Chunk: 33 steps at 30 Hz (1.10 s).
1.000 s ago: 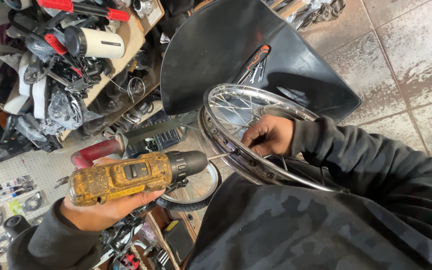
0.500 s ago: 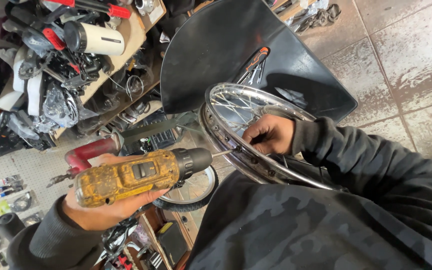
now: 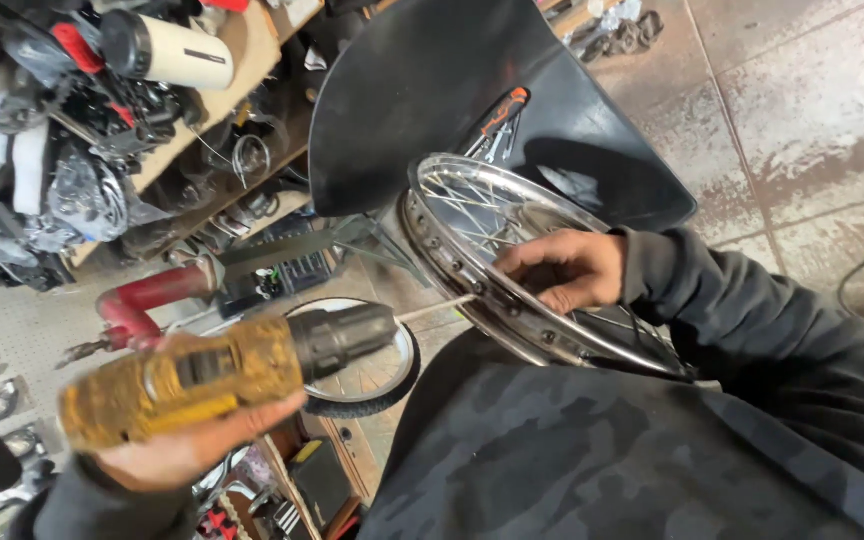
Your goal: The person uses a yellow power drill to tighten the spokes on a bicycle wheel rim. They hold the wheel with one hand while operating the drill with the other, rotating the wheel to access different spoke nipples around the rim.
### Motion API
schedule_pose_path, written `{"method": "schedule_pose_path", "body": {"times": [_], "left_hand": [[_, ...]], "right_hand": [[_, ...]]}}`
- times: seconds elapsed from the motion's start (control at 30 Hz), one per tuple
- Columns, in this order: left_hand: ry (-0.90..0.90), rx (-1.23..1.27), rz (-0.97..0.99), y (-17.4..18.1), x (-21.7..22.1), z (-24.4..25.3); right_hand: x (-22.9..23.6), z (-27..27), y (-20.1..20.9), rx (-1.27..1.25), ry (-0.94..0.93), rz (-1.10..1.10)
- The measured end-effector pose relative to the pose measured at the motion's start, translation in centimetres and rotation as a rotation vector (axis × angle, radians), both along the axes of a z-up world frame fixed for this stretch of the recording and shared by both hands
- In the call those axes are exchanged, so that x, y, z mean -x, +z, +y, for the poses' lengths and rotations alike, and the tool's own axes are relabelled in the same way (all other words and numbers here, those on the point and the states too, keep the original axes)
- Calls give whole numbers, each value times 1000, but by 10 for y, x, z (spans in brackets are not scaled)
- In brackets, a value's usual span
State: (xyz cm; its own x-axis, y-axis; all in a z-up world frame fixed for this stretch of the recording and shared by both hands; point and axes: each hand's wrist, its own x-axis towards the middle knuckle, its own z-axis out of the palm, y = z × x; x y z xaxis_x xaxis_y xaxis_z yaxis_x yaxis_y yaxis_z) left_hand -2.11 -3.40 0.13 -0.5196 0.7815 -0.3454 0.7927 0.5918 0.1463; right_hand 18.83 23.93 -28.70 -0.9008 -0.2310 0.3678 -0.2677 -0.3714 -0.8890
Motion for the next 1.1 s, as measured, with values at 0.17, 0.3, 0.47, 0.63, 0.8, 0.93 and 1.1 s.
{"method": "schedule_pose_path", "body": {"times": [0.17,0.3,0.47,0.63,0.8,0.93,1.1], "left_hand": [[13,-109,-641,-5,-32,31],[-131,-70,-551,-4,-28,35],[-117,-121,-618,-6,-24,34],[-146,-133,-577,-12,-22,36],[-265,-187,-414,-28,-18,22],[51,-175,-536,-45,-20,7],[472,-178,-527,-90,-18,-72]], "right_hand": [[10,-11,-15,34,65,-2],[17,-18,-33,46,5,73],[20,-16,-24,127,70,115],[13,-16,-38,87,39,47],[14,-8,-33,95,49,64],[13,-2,-31,92,94,93],[1,6,-45,29,103,-41]]}}
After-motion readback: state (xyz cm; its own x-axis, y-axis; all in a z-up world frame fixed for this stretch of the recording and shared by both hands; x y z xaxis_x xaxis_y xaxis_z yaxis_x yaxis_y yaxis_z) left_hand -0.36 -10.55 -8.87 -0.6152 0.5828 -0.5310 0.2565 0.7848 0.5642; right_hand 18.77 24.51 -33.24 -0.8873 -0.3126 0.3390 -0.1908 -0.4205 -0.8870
